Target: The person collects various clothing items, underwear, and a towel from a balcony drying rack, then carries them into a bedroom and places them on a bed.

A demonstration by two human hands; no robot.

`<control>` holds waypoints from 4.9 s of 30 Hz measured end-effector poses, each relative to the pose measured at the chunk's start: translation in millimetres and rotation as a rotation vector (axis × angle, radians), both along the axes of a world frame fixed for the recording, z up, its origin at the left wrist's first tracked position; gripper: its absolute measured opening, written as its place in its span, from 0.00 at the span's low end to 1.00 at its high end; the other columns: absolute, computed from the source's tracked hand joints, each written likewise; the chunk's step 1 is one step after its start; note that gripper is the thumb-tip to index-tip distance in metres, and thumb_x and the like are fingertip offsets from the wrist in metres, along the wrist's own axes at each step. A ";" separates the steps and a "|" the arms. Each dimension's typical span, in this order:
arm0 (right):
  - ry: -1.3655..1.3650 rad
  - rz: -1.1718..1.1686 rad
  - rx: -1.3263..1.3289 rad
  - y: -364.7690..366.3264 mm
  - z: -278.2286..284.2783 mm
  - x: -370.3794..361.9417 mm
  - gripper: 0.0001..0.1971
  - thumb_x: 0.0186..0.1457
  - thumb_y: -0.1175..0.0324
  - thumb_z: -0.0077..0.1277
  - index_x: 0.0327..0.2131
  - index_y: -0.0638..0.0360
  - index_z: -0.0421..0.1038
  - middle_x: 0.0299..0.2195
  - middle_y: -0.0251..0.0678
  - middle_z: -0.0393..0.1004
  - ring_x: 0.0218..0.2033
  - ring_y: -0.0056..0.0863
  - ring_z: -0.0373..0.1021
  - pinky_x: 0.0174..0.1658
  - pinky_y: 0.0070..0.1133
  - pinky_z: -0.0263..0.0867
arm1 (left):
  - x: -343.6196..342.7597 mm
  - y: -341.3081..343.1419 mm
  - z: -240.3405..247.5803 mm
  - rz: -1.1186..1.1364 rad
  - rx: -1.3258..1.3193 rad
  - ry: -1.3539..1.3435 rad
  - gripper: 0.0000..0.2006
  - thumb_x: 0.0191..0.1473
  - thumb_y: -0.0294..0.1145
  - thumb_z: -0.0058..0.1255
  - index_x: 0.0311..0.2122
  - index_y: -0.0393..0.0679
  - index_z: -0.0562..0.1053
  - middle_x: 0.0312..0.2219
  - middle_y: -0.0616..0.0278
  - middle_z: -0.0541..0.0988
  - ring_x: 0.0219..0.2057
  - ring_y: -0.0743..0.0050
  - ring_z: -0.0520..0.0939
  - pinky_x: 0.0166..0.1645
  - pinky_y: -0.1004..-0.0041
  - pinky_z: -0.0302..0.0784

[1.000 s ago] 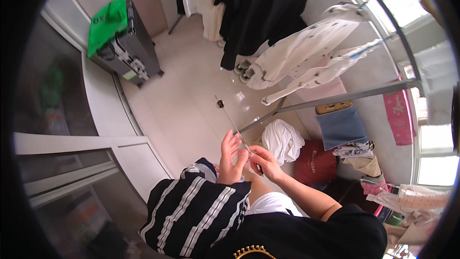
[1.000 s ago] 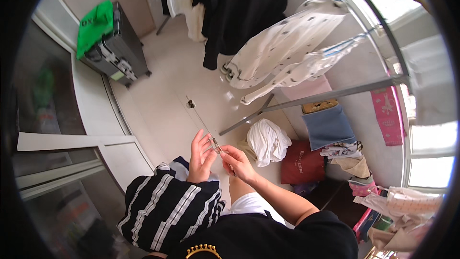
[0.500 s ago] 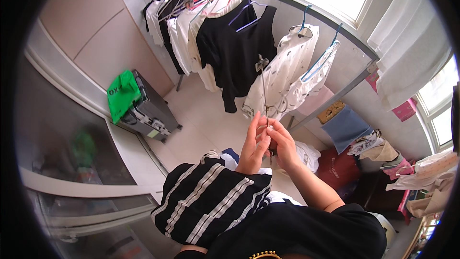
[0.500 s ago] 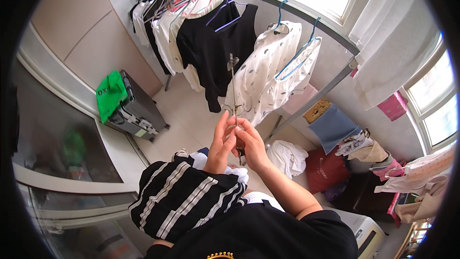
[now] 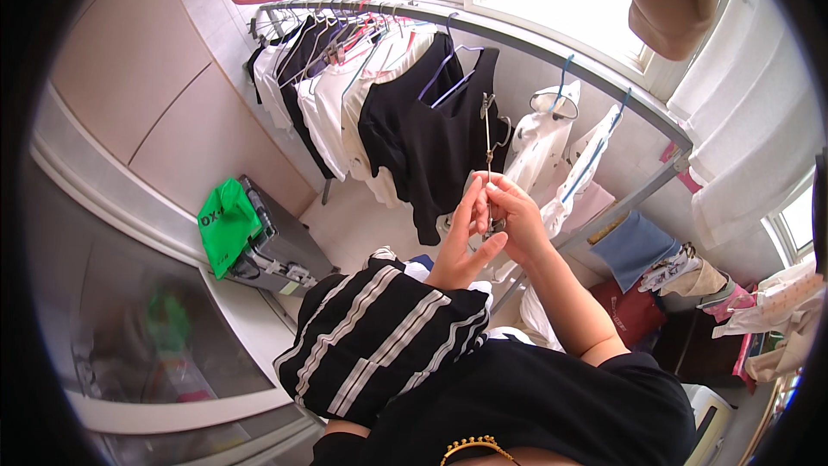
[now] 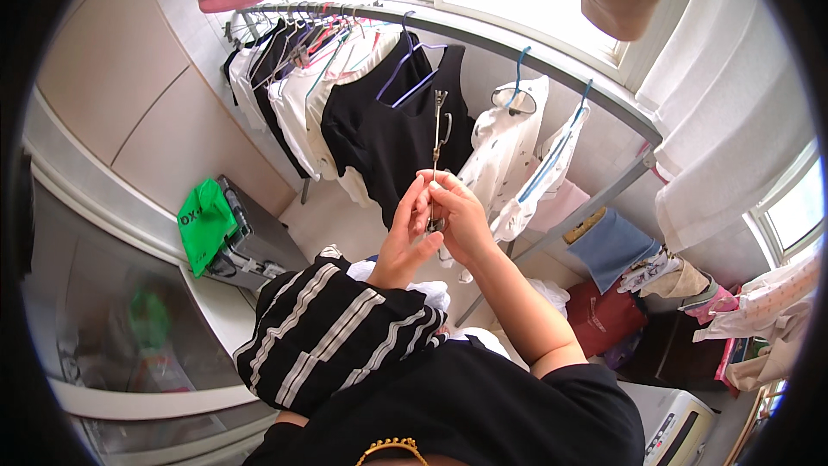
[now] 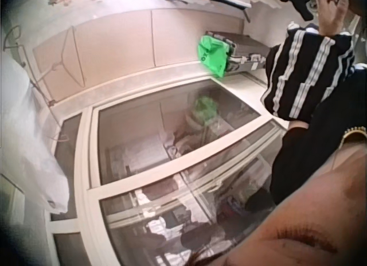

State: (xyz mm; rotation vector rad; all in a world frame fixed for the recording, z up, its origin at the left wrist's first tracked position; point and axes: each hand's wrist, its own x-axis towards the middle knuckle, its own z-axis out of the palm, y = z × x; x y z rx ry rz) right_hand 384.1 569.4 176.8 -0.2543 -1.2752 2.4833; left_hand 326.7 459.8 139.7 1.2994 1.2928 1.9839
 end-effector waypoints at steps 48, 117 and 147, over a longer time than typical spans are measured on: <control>0.086 -0.560 -0.219 102.2 45.4 -124.3 0.11 0.56 0.71 0.39 0.37 0.71 0.61 0.37 0.49 0.69 0.38 0.37 0.70 0.43 0.25 0.70 | -168.9 94.6 36.3 -0.547 -0.017 -0.027 0.39 0.47 0.29 0.48 0.61 0.44 0.40 0.57 0.45 0.51 0.55 0.56 0.61 0.56 0.64 0.56; 0.131 -1.641 0.004 -220.9 8.4 457.8 0.14 0.54 0.69 0.38 0.43 0.65 0.63 0.33 0.42 0.72 0.38 0.29 0.69 0.46 0.25 0.63 | 408.4 -1.5 33.0 -1.361 -0.088 -0.041 0.27 0.45 0.20 0.44 0.53 0.40 0.57 0.50 0.55 0.62 0.47 0.68 0.67 0.52 0.72 0.62; -0.009 -1.390 0.070 -5.6 0.9 601.0 0.18 0.48 0.78 0.38 0.45 0.63 0.65 0.42 0.38 0.69 0.45 0.25 0.65 0.48 0.22 0.60 | 526.8 208.7 16.8 -1.056 -0.199 0.037 0.24 0.43 0.19 0.45 0.50 0.40 0.61 0.49 0.59 0.64 0.47 0.69 0.68 0.51 0.73 0.63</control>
